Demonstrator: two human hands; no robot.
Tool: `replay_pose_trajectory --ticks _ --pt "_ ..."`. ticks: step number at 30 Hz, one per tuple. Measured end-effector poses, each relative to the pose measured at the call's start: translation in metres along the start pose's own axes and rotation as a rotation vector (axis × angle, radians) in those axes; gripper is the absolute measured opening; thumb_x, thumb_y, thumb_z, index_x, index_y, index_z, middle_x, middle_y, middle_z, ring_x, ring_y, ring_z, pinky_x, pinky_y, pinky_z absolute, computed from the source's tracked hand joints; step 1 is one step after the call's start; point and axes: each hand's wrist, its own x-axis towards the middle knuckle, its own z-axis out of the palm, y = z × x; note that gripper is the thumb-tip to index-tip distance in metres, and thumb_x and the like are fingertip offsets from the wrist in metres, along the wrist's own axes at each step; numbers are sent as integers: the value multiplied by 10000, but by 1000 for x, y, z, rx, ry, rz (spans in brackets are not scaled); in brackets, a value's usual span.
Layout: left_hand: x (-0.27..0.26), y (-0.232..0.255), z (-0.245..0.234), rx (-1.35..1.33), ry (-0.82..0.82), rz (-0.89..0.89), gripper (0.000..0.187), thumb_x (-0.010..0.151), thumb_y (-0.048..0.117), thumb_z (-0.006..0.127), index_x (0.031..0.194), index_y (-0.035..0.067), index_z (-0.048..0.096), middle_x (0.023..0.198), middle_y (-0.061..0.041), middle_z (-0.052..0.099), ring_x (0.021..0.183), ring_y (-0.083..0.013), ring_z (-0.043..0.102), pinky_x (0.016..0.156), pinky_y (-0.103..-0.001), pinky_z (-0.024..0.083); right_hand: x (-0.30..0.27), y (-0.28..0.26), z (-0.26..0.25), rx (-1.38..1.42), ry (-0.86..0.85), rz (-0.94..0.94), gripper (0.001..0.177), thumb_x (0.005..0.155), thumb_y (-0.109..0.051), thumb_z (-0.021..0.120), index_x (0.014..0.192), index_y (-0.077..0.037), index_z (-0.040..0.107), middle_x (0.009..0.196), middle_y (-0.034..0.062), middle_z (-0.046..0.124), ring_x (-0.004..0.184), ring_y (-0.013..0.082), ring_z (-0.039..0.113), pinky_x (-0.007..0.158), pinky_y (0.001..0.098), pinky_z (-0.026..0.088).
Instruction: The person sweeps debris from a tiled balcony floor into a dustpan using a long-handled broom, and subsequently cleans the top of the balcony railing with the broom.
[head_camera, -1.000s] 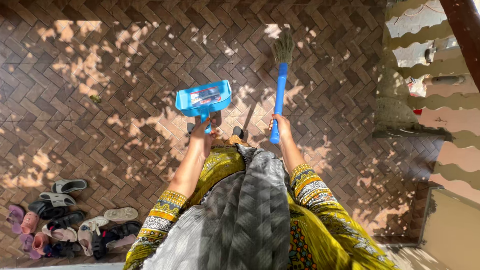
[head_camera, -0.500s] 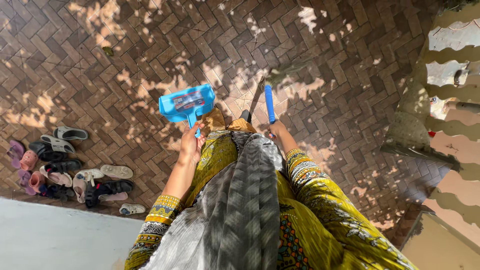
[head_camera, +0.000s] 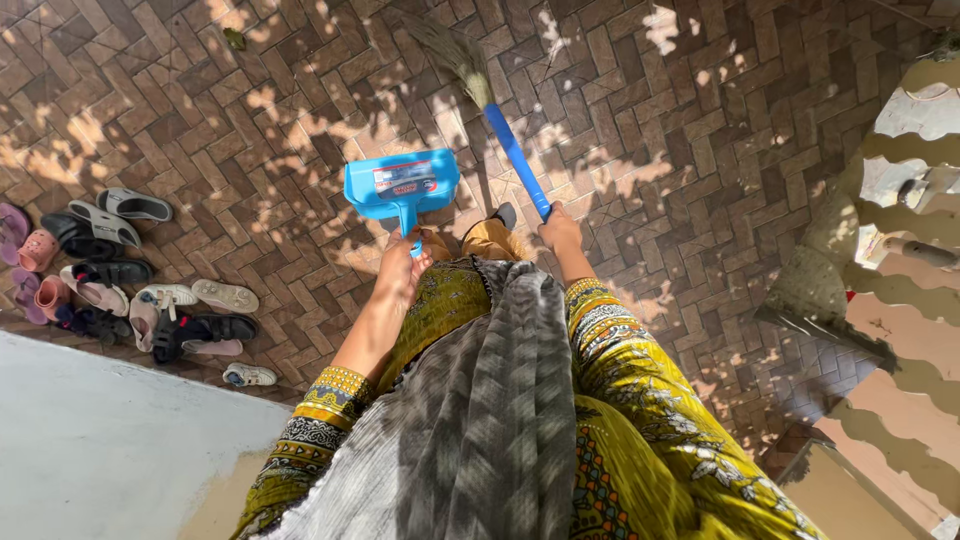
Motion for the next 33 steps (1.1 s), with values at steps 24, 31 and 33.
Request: replay_pose_trajectory --ticks 24,31,33 --pt "73 181 -273 -34 -70 55 130 1033 198 600 1133 116 597 983 -36 667 708 -123 567 625 -295 502 -94 -250 185 -222 -22 -335 551 898 -104 593 1443 -168 543 1031 202 740 950 405 731 800 508 591" --pt "115 168 -281 -73 -57 -75 145 1026 166 622 1151 94 629 963 -20 677 731 -125 546 656 -319 487 -114 -187 136 -118 147 3 544 844 -253 714 1334 -112 525 1056 229 730 995 402 720 847 503 579" --pt "126 161 -270 -126 -104 -141 138 1021 178 609 1137 104 618 957 -36 684 717 -138 534 649 -321 474 -131 -173 136 -16 203 100 520 835 -269 731 1297 -113 550 1039 227 732 976 402 718 844 498 574"
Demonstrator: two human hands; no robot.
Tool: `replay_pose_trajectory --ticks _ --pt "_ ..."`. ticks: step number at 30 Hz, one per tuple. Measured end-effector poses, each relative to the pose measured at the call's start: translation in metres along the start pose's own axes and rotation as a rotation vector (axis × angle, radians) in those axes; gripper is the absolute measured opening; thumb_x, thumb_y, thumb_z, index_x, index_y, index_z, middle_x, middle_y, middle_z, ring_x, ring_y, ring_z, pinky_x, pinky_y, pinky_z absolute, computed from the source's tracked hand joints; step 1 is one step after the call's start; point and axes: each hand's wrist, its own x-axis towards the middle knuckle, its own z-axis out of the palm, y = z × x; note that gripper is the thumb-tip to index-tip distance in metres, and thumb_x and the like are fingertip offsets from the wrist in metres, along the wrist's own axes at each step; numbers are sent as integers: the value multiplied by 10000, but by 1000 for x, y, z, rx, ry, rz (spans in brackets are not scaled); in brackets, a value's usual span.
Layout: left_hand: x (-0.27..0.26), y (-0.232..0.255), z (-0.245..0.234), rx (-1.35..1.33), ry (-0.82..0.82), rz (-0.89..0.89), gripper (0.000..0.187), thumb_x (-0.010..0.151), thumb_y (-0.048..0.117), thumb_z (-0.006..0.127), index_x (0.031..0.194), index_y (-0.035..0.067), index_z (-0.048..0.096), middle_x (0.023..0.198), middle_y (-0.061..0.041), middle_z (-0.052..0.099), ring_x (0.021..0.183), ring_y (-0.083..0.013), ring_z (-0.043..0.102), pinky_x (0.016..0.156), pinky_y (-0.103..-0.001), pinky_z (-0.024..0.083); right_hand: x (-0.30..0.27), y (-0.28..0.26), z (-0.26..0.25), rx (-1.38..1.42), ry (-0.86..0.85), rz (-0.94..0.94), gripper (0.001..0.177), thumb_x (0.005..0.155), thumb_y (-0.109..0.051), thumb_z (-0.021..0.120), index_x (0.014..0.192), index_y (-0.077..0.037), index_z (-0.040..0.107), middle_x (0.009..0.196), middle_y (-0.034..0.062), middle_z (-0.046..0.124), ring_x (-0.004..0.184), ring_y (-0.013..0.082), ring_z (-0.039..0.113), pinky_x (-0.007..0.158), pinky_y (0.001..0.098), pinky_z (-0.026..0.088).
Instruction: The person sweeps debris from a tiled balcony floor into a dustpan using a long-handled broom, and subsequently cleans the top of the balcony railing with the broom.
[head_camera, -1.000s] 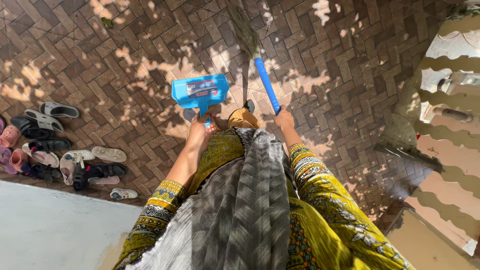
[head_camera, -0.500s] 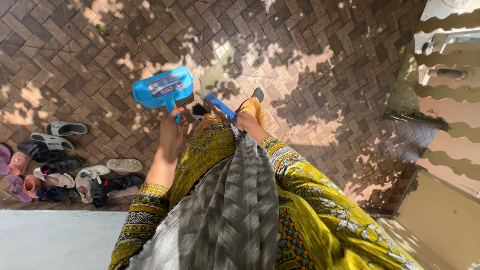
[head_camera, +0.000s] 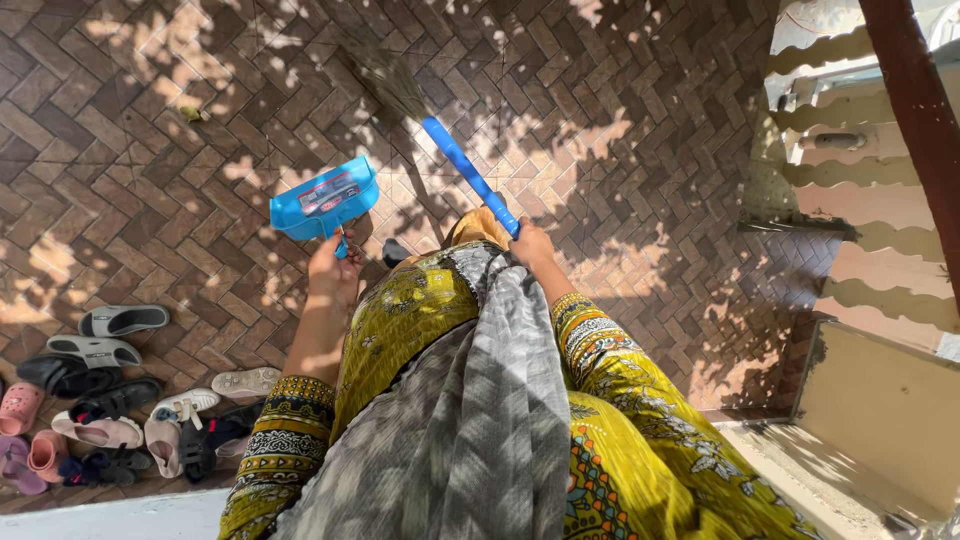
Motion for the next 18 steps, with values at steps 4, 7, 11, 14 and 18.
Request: replay_pose_trajectory --ticks 4,7,11,14,18 --pt "-4 -15 25 -29 -116 28 113 1040 172 593 1129 105 575 966 -56 669 736 -164 530 655 -332 461 3 15 -18 366 50 302 524 833 -240 677 1312 -101 516 854 182 759 709 307 772 694 437 613" --pt "-13 -30 41 -8 -97 29 121 1048 168 586 1151 105 579 977 -35 643 734 -141 515 652 -323 466 26 25 -39 650 40 494 362 886 -292 662 1171 -84 581 752 122 689 560 228 667 512 430 553" --pt "-21 -46 48 126 -17 8 160 1007 166 559 1162 123 557 986 -46 655 723 -147 535 619 -318 449 84 31 -75 681 -130 514 259 812 -150 793 973 30 697 695 76 659 525 171 612 438 362 467" --pt "-17 -50 48 135 -16 -37 202 987 156 567 1188 132 561 994 -41 648 711 -140 516 615 -319 450 117 9 -73 453 -255 422 191 869 -177 693 929 3 675 667 102 671 524 208 635 458 380 492" --pt "-5 -47 62 111 56 -59 228 979 151 622 1195 111 561 1033 -20 654 742 -126 533 659 -303 470 141 -76 -30 112 -333 44 478 900 -411 737 1192 -51 623 906 176 739 723 286 737 694 407 582"
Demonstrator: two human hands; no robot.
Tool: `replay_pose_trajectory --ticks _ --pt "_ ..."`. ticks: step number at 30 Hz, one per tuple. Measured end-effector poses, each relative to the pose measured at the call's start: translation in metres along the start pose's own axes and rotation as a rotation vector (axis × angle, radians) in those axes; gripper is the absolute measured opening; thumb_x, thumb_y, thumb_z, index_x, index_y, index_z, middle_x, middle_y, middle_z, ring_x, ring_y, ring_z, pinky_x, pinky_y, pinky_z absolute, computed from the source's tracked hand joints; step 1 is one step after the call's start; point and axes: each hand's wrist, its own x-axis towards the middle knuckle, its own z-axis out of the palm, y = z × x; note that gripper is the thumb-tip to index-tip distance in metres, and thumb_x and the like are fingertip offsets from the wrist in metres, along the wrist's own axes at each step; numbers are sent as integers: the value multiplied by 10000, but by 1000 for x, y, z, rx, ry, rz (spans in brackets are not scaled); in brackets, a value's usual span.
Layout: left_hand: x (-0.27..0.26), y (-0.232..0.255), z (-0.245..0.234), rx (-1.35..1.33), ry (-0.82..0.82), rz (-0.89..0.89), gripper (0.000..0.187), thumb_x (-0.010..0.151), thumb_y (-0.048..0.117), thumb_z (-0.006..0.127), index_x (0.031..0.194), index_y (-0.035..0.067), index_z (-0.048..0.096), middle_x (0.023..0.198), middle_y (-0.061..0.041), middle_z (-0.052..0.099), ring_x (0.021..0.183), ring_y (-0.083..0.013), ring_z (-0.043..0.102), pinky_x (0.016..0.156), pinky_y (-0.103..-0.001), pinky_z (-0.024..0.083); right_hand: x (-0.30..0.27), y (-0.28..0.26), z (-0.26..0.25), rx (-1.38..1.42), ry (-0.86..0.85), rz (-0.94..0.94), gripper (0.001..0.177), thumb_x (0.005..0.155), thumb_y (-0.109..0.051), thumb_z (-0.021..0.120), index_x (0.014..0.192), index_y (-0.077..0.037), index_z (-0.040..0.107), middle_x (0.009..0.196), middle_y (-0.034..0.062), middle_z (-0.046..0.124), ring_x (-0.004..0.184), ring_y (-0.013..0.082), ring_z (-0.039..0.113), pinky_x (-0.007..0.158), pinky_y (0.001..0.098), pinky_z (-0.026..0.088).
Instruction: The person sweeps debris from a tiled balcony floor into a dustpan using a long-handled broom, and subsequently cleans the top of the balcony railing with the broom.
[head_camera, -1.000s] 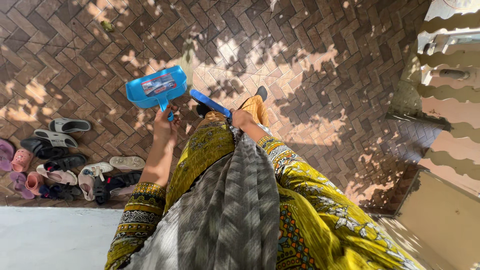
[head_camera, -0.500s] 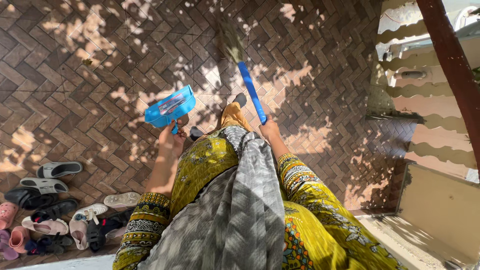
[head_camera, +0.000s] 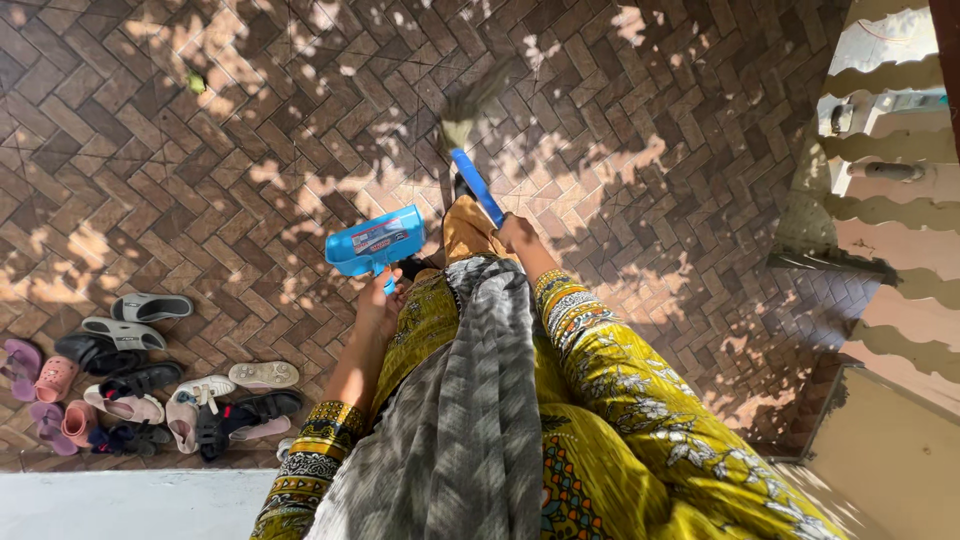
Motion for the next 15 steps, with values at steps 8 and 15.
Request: replay_pose_trajectory --ticks 8,15 --pt "30 22 50 -36 -3 40 200 990 111 649 1158 138 544 965 -25 587 739 -135 542 654 -306 455 50 -79 -34 -249 289 -508 467 1022 -490 585 1223 -70 622 846 152 743 747 352 731 653 506 573" --pt "39 49 121 -67 -24 60 198 1005 157 571 1191 92 545 1002 -71 637 666 -141 530 577 -295 452 -19 58 -99 13 524 -89 479 983 -533 543 1254 -139 574 893 231 735 885 436 719 788 539 572"
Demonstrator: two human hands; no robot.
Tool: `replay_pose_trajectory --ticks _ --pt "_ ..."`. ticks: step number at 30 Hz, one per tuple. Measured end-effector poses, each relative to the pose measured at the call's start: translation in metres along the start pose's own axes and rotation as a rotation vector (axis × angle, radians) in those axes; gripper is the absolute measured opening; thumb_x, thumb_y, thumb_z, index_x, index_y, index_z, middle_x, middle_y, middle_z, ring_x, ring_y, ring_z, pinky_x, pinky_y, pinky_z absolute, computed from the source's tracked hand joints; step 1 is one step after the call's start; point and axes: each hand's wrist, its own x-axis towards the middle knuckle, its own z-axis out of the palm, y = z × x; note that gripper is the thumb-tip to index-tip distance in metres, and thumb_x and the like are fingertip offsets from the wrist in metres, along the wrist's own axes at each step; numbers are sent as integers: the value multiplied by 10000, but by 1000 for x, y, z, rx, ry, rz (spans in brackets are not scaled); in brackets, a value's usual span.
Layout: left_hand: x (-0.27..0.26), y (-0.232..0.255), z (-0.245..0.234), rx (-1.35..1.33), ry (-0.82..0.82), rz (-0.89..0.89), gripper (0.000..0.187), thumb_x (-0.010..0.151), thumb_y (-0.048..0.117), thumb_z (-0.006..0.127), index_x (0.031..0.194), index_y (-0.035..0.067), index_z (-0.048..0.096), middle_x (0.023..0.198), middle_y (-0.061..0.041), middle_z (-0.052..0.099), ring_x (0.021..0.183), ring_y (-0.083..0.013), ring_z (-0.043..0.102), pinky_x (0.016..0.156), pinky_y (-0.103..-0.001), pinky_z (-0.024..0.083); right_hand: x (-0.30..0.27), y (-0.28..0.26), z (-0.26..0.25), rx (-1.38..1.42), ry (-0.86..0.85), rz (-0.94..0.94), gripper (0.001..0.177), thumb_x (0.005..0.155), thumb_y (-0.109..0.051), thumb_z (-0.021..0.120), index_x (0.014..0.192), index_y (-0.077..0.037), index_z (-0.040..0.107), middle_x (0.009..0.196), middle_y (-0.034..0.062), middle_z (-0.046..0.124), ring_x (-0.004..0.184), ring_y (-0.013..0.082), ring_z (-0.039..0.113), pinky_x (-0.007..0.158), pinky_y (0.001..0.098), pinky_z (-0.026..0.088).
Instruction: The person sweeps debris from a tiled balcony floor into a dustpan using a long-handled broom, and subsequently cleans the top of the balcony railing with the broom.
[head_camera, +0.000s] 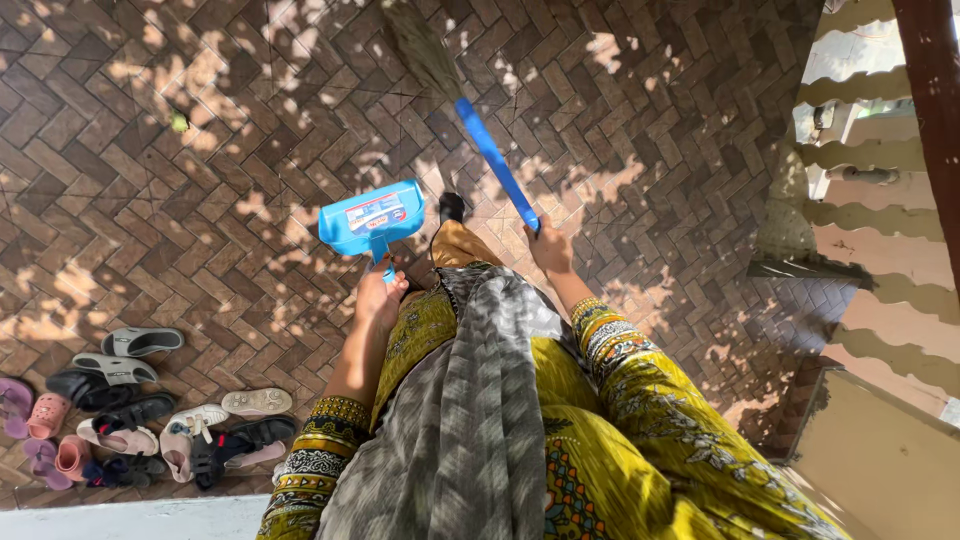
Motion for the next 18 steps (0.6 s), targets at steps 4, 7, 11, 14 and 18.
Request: replay_pose_trajectory --ticks 4,7,11,14,18 --pt "4 6 25 24 30 -21 226 1016 181 582 1223 95 551 995 -75 626 651 -134 523 569 -289 446 -11 57 -46 202 195 46 475 1041 -476 650 1275 -68 580 792 233 715 718 426 702 618 534 547" --pt "16 1 31 35 18 -14 264 968 131 612 1217 101 530 1001 -61 641 652 -134 517 583 -295 449 20 81 -61 721 -22 605 391 987 -436 658 1245 -147 612 641 99 578 488 234 560 455 439 428" --pt "25 -2 46 88 82 -31 268 945 134 667 1192 71 584 991 -60 662 685 -136 553 610 -299 477 125 111 -83 814 -126 848 332 1004 -389 667 1038 -78 556 598 43 495 454 186 511 409 382 333" --pt "12 1 66 139 128 -21 310 919 137 732 1190 141 583 942 -5 597 720 -148 576 625 -328 475 182 84 -82 641 -239 747 277 1000 -359 645 1048 -90 600 710 64 557 568 212 570 492 391 394" --pt "3 13 93 84 204 -35 271 933 222 656 1187 134 617 986 -8 699 738 -137 571 667 -297 488 223 -5 -61 119 -294 285 362 995 -407 622 1174 -93 609 935 126 669 791 290 670 654 437 509"
